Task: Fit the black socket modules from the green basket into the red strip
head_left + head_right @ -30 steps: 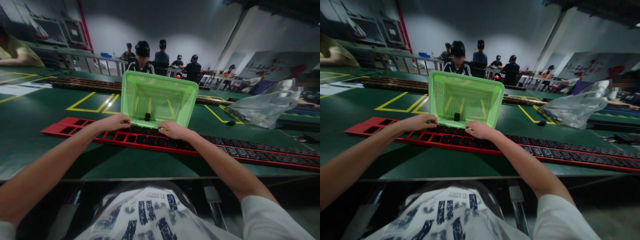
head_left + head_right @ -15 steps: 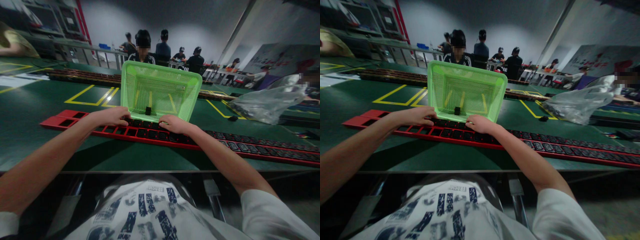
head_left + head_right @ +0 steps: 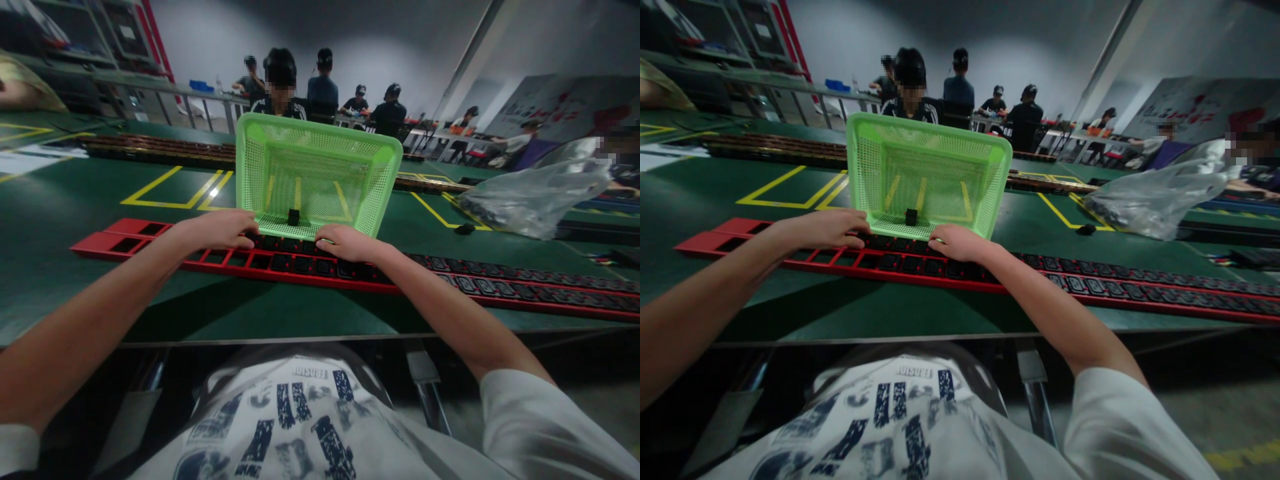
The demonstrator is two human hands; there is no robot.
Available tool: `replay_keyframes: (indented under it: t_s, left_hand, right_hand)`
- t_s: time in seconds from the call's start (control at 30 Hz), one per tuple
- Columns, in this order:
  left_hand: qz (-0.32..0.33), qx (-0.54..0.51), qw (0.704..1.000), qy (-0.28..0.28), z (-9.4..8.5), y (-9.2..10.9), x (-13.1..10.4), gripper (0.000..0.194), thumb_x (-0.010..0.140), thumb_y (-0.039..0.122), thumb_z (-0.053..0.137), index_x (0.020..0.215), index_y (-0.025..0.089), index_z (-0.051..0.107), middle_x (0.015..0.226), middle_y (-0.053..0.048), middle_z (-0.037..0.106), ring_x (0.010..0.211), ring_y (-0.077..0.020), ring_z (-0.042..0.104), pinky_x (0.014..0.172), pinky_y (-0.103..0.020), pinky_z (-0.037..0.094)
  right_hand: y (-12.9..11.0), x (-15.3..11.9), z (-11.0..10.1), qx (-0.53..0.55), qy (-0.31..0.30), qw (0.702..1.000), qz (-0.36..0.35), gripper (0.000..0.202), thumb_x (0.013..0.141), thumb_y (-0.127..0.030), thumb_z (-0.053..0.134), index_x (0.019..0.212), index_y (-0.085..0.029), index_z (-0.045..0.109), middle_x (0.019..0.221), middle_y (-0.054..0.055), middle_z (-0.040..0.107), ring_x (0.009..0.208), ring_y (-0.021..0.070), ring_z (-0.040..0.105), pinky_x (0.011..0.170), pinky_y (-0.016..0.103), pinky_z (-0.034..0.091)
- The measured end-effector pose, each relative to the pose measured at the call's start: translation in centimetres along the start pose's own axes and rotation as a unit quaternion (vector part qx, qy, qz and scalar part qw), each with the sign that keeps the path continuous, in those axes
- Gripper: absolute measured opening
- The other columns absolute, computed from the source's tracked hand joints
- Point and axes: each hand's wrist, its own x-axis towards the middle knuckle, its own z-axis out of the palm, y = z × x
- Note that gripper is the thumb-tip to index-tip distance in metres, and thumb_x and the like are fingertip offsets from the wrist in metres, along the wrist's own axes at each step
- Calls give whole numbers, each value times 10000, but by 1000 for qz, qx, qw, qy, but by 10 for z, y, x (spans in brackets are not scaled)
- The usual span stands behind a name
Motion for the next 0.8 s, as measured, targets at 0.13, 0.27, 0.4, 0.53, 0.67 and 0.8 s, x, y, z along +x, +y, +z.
replay_keyframes:
  t_s: [0.13, 0.27, 0.4, 0.53, 0.67, 0.8]
  left_hand:
    - [-9, 8, 999, -42, -5, 4, 0, 298, 928, 412, 650, 1072, 202, 803, 1055, -116, 722, 974, -287, 705, 900, -391, 503]
    - [6, -16, 998, -53, -9, 3, 0, 306, 906, 427, 635, 1036, 210, 806, 1049, -114, 726, 970, -282, 711, 914, -394, 512]
    - [7, -62, 998, -28, -5, -2, -4, 430, 910, 508, 609, 1094, 183, 820, 1084, -139, 739, 1020, -294, 723, 964, -418, 538]
    - [11, -127, 991, 32, 9, -3, -1, 584, 974, 595, 519, 1281, 165, 768, 1294, -165, 748, 1218, -315, 714, 1120, -469, 535]
    - [-6, -136, 989, 51, 23, 3, 9, 678, 1037, 607, 391, 1439, 145, 682, 1519, -180, 691, 1425, -334, 633, 1273, -529, 448]
    - [-33, -129, 991, 17, 28, 10, 14, 744, 1077, 609, 280, 1541, 141, 626, 1597, -165, 654, 1481, -336, 607, 1311, -529, 422]
  right_hand:
    - [-1, -1, -1, -8, 2, 1000, -1, 288, 1123, -310, 498, 1129, -180, 755, 1196, 140, 771, 1095, 264, 682, 1005, 387, 513]
    - [-2, -1, -1, -10, 1, 1000, -3, 278, 1121, -294, 508, 1126, -169, 756, 1184, 146, 775, 1081, 264, 682, 991, 389, 513]
    - [-3, -1, 0, -18, 0, 1000, -2, 279, 1128, -300, 504, 1125, -171, 752, 1176, 141, 775, 1068, 258, 676, 970, 379, 505]
    - [-4, 0, 0, -23, -5, 1000, -1, 285, 1131, -296, 495, 1113, -155, 742, 1171, 150, 767, 1063, 264, 671, 964, 379, 495]
    - [-6, -1, -2, -26, -13, 1000, -1, 305, 1140, -284, 457, 1084, -150, 726, 1122, 152, 760, 1028, 267, 660, 938, 381, 484]
    - [-7, -3, -5, -9, -21, 1000, -18, 330, 1152, -296, 427, 1107, -160, 725, 1106, 140, 764, 1005, 256, 661, 920, 370, 480]
